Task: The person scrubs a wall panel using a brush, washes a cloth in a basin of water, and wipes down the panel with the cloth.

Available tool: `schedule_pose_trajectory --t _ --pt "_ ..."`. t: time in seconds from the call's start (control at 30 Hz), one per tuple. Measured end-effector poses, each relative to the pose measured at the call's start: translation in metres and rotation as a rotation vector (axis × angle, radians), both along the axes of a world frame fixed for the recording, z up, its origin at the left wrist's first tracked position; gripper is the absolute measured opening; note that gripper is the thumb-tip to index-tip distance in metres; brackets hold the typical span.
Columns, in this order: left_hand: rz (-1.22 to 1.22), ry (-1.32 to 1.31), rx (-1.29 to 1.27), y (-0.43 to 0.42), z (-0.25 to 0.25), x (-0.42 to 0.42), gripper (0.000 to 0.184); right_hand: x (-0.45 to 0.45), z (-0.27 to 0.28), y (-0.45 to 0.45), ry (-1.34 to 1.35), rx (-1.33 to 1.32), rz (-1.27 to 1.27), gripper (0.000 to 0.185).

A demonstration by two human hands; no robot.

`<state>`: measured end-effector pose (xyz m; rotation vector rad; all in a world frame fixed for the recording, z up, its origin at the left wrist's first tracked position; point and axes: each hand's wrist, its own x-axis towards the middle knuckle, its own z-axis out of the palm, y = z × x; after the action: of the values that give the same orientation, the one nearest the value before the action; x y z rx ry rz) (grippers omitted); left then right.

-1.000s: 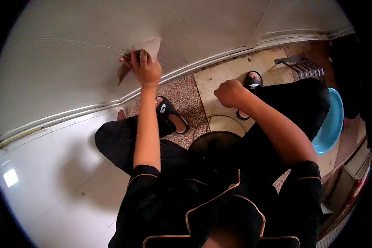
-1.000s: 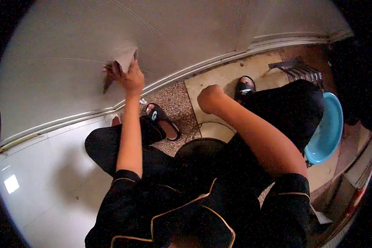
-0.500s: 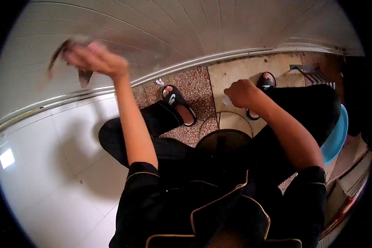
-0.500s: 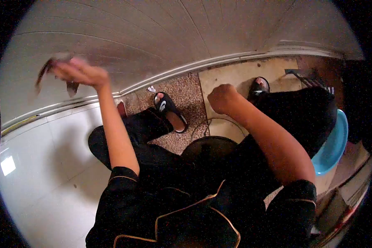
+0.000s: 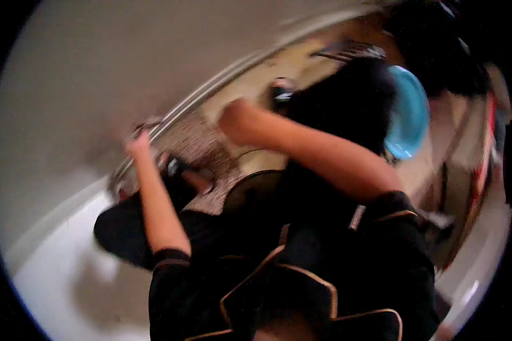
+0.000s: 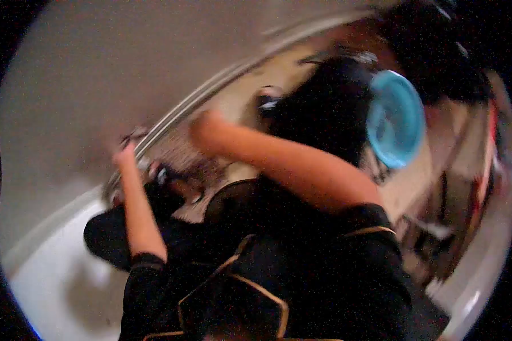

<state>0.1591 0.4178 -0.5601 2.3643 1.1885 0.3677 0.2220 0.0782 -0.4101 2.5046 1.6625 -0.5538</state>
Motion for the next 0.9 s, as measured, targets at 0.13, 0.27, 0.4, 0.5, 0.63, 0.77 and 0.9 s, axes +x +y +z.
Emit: schedule_pose_trajectory --t 0.13,0.27,0.4,0.5,0.63,0.77,0.9 --pt "-0.458 -0.135 -0.257 -0.043 0.036 0.012 0.027 -0.001 0.058 -0.037 -0.05 0.416 -0.267 0.01" --pt "-0.336 0.063 -0.362 -0.01 -0.016 0.045 0.046 -0.015 0.171 -0.139 -0.016 0.462 -0.808 0.015" --pt "0.123 -0.366 -1.739 -0.162 0.144 0.064 0.048 -0.057 0.153 -0.275 -0.082 1.272 -1.357 0.023" --pt "-0.1 -0.387 -1.636 -0.262 0.253 0.074 0.055 -0.073 0.075 -0.377 -0.063 1.26 -2.017 0.038" --pt "-0.591 -0.344 -1.604 -0.306 0.306 0.095 0.052 -0.109 -0.044 -0.467 -0.277 0.738 -2.196 0.042" --pt "-0.736 -0.221 -1.624 -0.342 0.321 0.1 0.044 -0.111 -0.063 -0.481 -0.17 0.401 -2.189 0.042" --pt "-0.816 -0.127 -1.692 -0.367 0.284 0.125 0.037 -0.101 -0.093 -0.493 -0.134 0.438 -2.205 0.042"
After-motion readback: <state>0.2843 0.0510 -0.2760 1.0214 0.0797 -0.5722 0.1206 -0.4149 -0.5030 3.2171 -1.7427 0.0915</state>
